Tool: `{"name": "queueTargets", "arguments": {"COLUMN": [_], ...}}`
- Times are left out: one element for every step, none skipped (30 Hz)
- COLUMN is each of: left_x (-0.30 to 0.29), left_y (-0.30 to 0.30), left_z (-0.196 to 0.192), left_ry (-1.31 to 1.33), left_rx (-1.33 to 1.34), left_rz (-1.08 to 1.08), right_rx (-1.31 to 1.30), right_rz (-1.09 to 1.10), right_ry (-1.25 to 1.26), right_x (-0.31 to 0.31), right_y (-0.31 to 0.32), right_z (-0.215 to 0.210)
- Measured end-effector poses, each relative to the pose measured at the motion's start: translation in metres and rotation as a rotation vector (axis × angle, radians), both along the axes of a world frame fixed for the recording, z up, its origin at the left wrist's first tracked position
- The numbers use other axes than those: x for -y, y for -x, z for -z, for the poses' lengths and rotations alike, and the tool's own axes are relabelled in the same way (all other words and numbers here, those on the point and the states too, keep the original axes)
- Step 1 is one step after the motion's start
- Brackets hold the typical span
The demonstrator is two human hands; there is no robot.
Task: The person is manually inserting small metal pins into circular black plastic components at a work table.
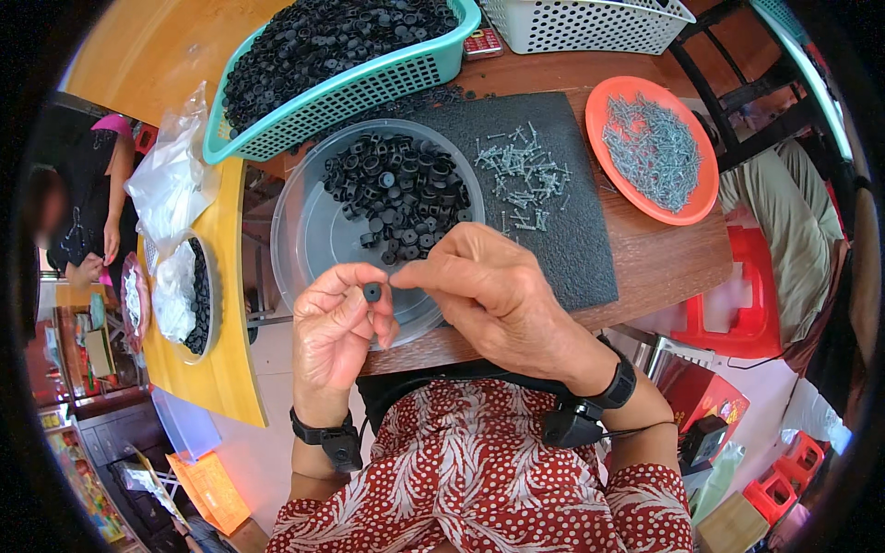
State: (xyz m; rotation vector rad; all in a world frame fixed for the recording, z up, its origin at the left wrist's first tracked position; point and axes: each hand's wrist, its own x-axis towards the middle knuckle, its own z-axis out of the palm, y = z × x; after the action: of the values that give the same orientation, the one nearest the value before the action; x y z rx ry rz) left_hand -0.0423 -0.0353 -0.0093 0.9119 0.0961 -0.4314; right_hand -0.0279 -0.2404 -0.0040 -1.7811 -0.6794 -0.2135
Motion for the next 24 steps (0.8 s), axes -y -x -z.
{"name": "queueTargets", "arguments": {"left_x": [0.000,-0.001,-0.001,0.000,0.000,0.000,0.001,0.002,0.003,0.004,0.005,0.005,0.005,0.005,0.006,0.007,0.008,0.007,0.007,0.007,0.007,0.008,0.008,0.008], "left_y": [0.001,0.002,0.003,0.003,0.004,0.004,0.004,0.004,0.004,0.005,0.006,0.006,0.006,0.006,0.007,0.007,0.008,0.008,0.008,0.008,0.008,0.009,0.009,0.009], "left_z": [0.001,0.001,0.002,0.002,0.003,0.003,0.004,0.004,0.004,0.003,0.002,0.002,0.002,0.002,0.001,-0.001,-0.002,-0.001,-0.001,0.000,0.000,0.000,0.000,-0.001], "left_ry": [-0.009,-0.018,-0.016,-0.039,-0.061,-0.059,-0.063,-0.068,-0.065,-0.070,-0.075,-0.074,-0.089,-0.103,-0.103,-0.123,-0.143,-0.142,-0.150,-0.158,-0.158,-0.166,-0.174,-0.174], "left_rx": [0.006,0.012,0.011,0.026,0.041,0.041,0.053,0.065,0.065,0.070,0.076,0.074,0.095,0.115,0.114,0.110,0.106,0.104,0.117,0.129,0.129,0.132,0.135,0.135], "left_rz": [-0.004,-0.007,-0.010,-0.017,-0.025,-0.026,-0.032,-0.038,-0.035,-0.047,-0.058,-0.059,-0.064,-0.070,-0.071,-0.090,-0.109,-0.110,-0.098,-0.086,-0.087,-0.086,-0.086,-0.086], "right_rx": [-0.030,-0.059,-0.060,-0.230,-0.400,-0.400,-0.339,-0.278,-0.279,-0.231,-0.183,-0.184,-0.247,-0.309,-0.311,-0.295,-0.279,-0.280,-0.278,-0.276,-0.277,-0.231,-0.186,-0.186], "right_rz": [0.012,0.024,0.021,0.054,0.087,0.087,0.073,0.059,0.062,0.070,0.079,0.079,0.075,0.071,0.070,0.080,0.090,0.088,0.112,0.136,0.135,0.142,0.149,0.148], "right_ry": [0.007,0.015,0.016,-0.073,-0.162,-0.159,-0.229,-0.299,-0.296,-0.313,-0.329,-0.329,-0.354,-0.380,-0.379,-0.372,-0.366,-0.365,-0.373,-0.382,-0.382,-0.347,-0.313,-0.312], "right_x": [-0.003,-0.006,-0.009,-0.011,-0.013,-0.016,-0.017,-0.019,-0.021,-0.024,-0.027,-0.028,-0.030,-0.031,-0.032,-0.033,-0.034,-0.034,-0.035,-0.036,-0.036,-0.037,-0.038,-0.037], "right_y": [0.001,0.003,0.006,0.010,0.011,0.010,0.009,0.008,0.008,0.008,0.008,0.009,0.011,0.012,0.012,0.013,0.013,0.013,0.014,0.014,0.014,0.014,0.014,0.014], "right_z": [-0.001,-0.002,-0.004,-0.006,-0.008,-0.006,-0.001,0.002,0.004,0.004,0.005,0.005,0.005,0.006,0.006,0.007,0.008,0.008,0.008,0.008,0.008,0.009,0.009,0.009]}}
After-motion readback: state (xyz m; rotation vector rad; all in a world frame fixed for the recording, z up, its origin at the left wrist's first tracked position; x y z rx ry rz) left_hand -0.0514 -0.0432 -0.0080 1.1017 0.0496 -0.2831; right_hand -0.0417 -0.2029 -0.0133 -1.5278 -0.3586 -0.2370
